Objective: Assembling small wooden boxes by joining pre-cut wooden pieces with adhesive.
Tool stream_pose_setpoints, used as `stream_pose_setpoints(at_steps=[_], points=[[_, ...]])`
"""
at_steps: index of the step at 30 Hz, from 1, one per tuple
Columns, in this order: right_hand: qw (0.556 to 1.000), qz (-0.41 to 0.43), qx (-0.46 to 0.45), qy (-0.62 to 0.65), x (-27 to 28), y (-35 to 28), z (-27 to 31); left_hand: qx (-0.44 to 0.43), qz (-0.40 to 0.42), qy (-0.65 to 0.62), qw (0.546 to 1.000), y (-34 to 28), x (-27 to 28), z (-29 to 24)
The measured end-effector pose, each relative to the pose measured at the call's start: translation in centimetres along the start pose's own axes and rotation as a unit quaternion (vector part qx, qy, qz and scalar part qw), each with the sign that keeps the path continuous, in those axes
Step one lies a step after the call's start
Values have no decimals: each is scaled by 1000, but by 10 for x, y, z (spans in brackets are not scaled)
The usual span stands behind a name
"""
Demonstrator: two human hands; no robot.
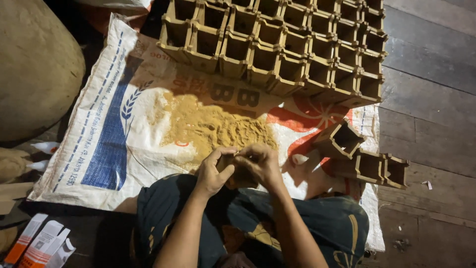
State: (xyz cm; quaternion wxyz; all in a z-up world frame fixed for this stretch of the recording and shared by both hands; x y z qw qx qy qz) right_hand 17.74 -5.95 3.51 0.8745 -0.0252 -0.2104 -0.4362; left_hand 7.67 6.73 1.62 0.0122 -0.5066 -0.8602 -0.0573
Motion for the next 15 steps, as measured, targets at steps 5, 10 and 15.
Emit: stream_pose_setpoints(at_steps=[5,10,15], points=[[973,46,-177,139,-2,4,-14,-1,10,1,1000,-3,-5,5],[969,48,-188,154,2,2,-1,2,5,-9,1000,-2,-6,4],[978,32,-158,132,2,1,-15,5,7,10,1000,-2,-5,2]])
Point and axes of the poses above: each hand's wrist, its own y-axis towards the middle knuckle, its own x-axis out of the back of the hand, z = x × y, the point moved 9 cm from there along y, towards the middle knuckle, and after that the axes turned 1 degree about -z, right-handed, at the moved point
